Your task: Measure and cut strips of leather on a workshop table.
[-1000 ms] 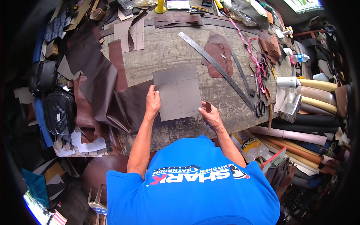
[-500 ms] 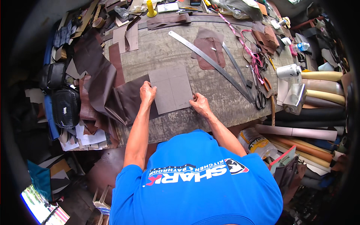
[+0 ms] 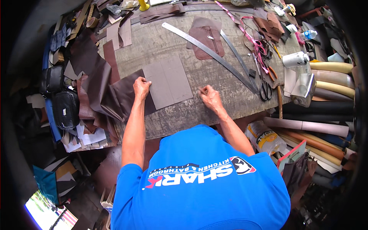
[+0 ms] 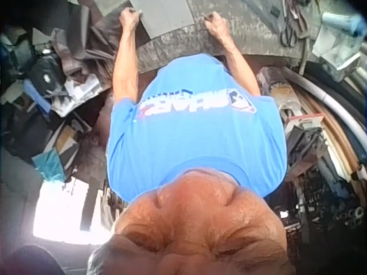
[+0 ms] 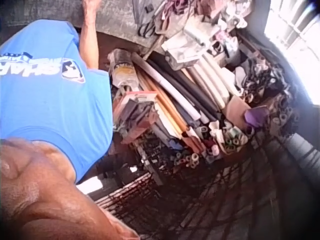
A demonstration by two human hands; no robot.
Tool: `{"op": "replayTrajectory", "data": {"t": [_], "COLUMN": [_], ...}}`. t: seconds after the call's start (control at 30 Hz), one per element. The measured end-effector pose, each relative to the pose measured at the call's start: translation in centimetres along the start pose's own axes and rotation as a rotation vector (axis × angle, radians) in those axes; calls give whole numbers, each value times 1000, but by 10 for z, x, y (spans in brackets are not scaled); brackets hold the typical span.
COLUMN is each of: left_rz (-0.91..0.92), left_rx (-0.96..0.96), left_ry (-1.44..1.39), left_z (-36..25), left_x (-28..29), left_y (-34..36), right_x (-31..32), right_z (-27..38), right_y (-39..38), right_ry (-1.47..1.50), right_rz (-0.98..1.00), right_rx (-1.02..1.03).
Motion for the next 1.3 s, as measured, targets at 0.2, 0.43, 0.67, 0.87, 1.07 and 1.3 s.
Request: {"op": "replayTrajectory", "data": {"t": [0.2, 0.43, 0.67, 0.87, 1.07, 1.3], "left_rz": [80, 74, 52, 57, 7, 41], "left_rx": [108, 117, 77, 75, -11, 56], "left_ry": [-50, -28, 21, 35, 46, 24], "left_z": [6, 1, 7, 4, 7, 9], "left_x": [1, 1, 1, 1, -2, -1], "left_y": [14, 7, 6, 5, 5, 6], "right_x": [34, -19, -38, -35, -33, -35], "right_z": [-10, 21, 16, 15, 19, 18], "right_y": [-25, -52, -54, -54, -56, -55], "right_ry": [-172, -296, -436, -428, -427, -443], "right_rz": [-16, 276, 311, 282, 249, 242], "right_rx": [178, 557, 555, 570, 583, 591]}}
Point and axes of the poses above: each hand's wrist, its own y-axis towards the middle knuckle, its own x-axis out of the back of the hand, z = x × y, the point moved 6 cm from there along y, towards the middle knuckle
